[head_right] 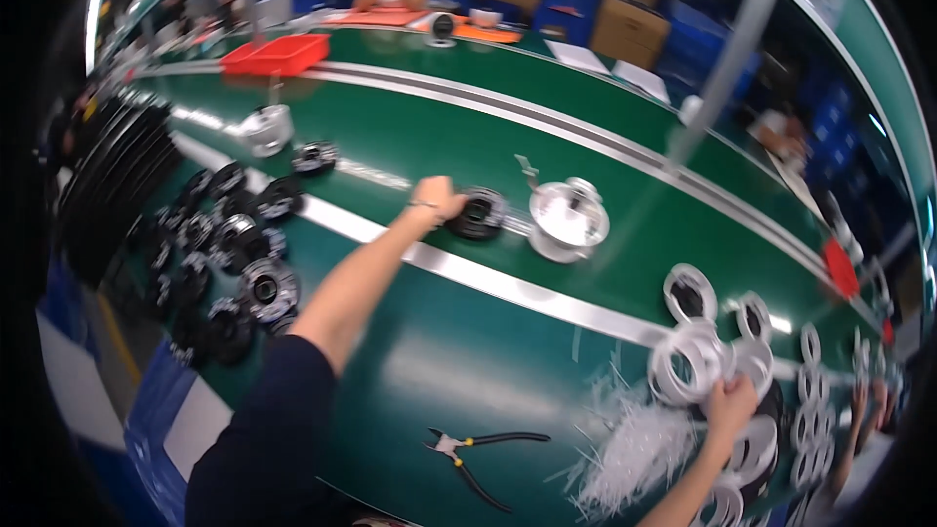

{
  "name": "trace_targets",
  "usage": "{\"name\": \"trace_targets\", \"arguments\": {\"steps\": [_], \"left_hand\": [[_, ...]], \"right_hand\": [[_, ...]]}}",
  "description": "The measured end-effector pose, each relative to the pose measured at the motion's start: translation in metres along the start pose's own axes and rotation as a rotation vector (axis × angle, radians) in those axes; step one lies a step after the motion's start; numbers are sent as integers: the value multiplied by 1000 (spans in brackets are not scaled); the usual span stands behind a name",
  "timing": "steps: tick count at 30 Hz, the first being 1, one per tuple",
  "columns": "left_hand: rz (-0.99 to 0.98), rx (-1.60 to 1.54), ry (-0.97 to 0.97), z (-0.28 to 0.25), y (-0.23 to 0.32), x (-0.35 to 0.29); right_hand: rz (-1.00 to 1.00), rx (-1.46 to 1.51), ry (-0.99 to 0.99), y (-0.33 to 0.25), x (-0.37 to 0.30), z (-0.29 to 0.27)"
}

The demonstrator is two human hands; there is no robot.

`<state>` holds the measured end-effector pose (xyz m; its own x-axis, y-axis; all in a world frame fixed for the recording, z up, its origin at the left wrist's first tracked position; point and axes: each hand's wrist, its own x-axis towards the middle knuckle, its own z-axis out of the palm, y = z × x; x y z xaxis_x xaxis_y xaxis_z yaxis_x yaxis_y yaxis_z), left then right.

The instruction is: Assembling plastic and metal electronic components on a factory production line.

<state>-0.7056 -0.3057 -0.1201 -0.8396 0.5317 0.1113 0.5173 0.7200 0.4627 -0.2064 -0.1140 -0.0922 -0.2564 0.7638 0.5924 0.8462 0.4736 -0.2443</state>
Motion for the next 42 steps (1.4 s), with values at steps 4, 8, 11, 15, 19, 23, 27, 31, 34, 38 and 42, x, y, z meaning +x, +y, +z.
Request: {"name": "trace_targets", "arguments": {"steps": [4,8,11,15,19,23,27,31,34,38,42], "left_hand": [[-211,-378,-84,19,-21,14],[-174,-516,-115,-13,-31,-11],[-46,-1084,-304,-71,-27,-68],[66,-1323,-368,-121,-30,-153],[-114,-1346,-218,-109,-43,-212],[-80,-1508,-43,-82,-55,-245],[-46,-1504,-53,-60,-58,-256],[22,-1461,5,-57,-51,-262],[208,-1304,89,-43,-62,-261],[175,-1355,-38,-47,-61,-262],[121,-1291,-62,-53,-63,-262]], "right_hand": [[-200,98,18,-12,15,11],[-228,174,90,-22,25,-4],[-223,236,152,-38,26,-21],[-331,550,23,-130,-11,-33],[-523,615,-428,-205,-49,25],[-709,639,-536,-229,-60,73],[-482,340,-528,-247,-70,64],[-643,276,-657,-269,-89,40],[-595,275,-763,-278,-95,42],[-482,611,-688,-266,-84,48],[-511,1173,-686,-280,-87,20]]}}
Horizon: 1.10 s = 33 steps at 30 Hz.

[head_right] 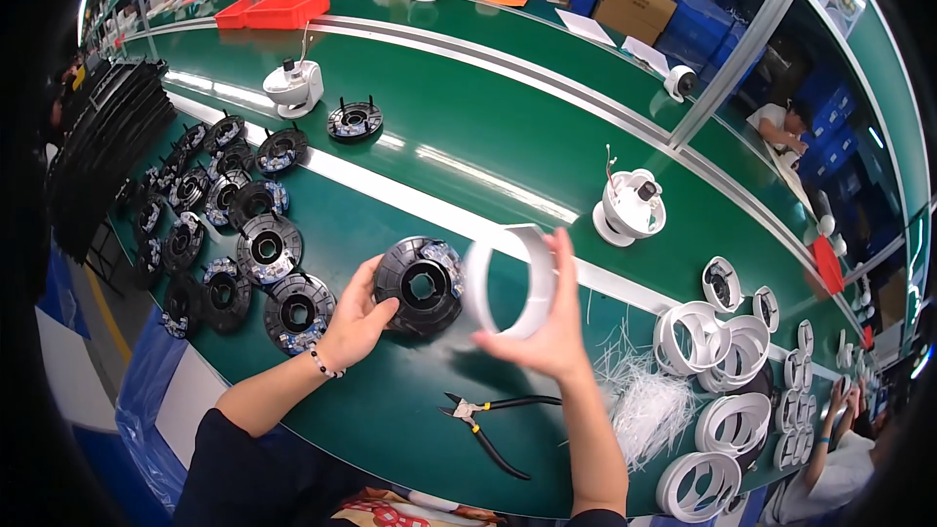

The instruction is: Assembling plastic and metal electronic components on a factory production line.

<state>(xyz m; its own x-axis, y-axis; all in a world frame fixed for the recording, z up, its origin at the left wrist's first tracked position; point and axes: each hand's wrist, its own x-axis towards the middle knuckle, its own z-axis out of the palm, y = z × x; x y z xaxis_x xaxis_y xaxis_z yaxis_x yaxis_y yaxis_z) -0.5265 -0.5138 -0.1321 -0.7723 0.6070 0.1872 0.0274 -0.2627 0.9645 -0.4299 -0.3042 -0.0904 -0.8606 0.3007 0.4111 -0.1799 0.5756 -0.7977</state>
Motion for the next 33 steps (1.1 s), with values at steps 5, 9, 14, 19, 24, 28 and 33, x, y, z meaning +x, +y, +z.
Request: {"name": "trace_targets", "arguments": {"steps": [5,9,14,19,24,28,33], "left_hand": [[-136,-38,-21,6,8,-2],[-314,-480,-97,-6,-14,-12],[-415,-1117,-379,-15,7,5],[-459,-993,-167,-8,1,9],[-504,-966,-159,0,6,9],[-559,-979,-127,0,10,9],[-605,-1015,-230,-9,4,9]], "right_hand": [[-164,-121,-194,-29,-9,37],[-208,-103,-142,-39,-11,52],[-256,-74,-139,-46,-6,57],[-334,-137,-130,-49,-4,58],[-234,-139,-181,-45,-10,60],[-244,-165,-172,-44,-11,64],[-388,-223,-266,-40,-6,58]]}}
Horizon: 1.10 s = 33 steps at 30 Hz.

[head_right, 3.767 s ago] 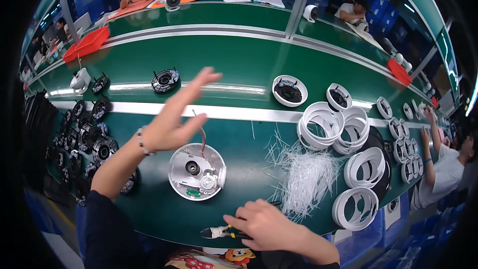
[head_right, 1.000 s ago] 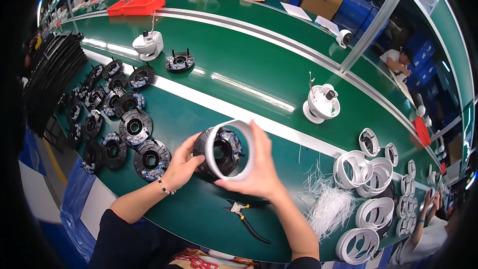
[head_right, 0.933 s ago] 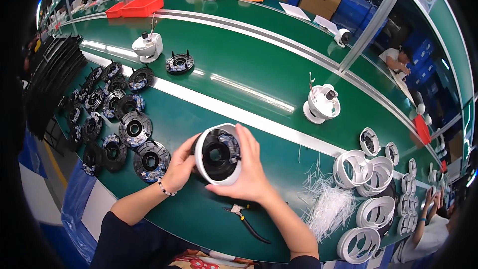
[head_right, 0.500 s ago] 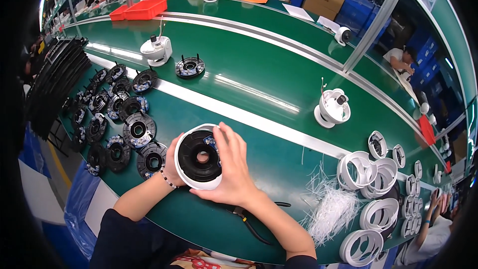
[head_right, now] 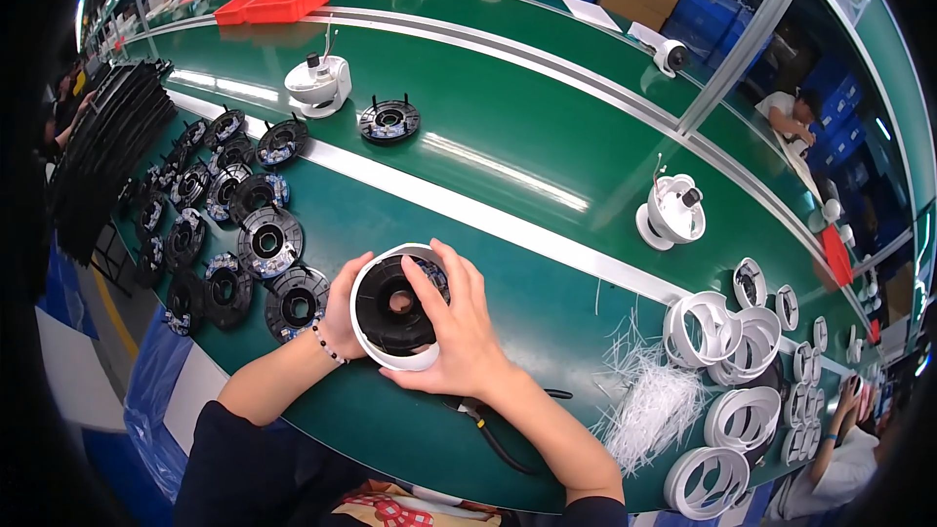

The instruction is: Assembling plastic and metal electronic components on a factory production line.

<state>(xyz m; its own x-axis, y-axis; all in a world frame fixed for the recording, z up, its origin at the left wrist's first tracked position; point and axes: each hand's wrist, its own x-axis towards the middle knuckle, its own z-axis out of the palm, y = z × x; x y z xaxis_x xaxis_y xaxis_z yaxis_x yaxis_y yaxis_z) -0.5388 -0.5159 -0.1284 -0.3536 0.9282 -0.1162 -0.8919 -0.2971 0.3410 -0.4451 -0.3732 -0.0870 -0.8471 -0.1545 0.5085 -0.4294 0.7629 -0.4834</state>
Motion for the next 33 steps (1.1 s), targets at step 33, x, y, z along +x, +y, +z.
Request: {"name": "trace_targets", "arguments": {"steps": [33], "left_hand": [[194,154,23,2,-21,-3]], "right_hand": [[227,-36,147,-12,-10,20]]}}
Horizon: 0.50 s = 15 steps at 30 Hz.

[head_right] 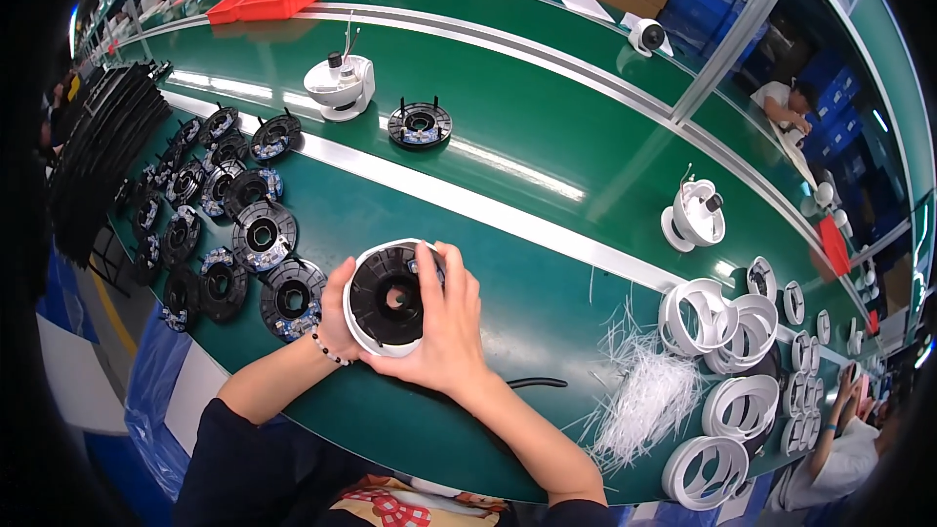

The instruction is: Assembling plastic and metal electronic components on a factory production line.

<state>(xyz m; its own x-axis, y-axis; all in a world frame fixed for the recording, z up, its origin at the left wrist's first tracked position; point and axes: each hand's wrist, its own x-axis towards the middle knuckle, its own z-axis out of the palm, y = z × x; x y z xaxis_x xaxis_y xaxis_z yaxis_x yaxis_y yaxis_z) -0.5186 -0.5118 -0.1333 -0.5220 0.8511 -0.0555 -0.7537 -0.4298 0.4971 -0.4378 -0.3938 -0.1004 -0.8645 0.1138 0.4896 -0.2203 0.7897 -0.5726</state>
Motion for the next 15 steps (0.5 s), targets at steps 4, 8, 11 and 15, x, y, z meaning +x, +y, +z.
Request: {"name": "trace_targets", "arguments": {"steps": [4,8,11,15], "left_hand": [[108,70,-2,12,-4,-1],[86,106,-47,22,-11,13],[-56,41,-109,42,-12,43],[-83,149,49,59,-14,121]], "right_hand": [[-33,2,21,1,-3,0],[-32,-8,129,14,-12,-4],[21,29,124,28,-15,-30],[125,-189,277,31,-34,-73]]}}
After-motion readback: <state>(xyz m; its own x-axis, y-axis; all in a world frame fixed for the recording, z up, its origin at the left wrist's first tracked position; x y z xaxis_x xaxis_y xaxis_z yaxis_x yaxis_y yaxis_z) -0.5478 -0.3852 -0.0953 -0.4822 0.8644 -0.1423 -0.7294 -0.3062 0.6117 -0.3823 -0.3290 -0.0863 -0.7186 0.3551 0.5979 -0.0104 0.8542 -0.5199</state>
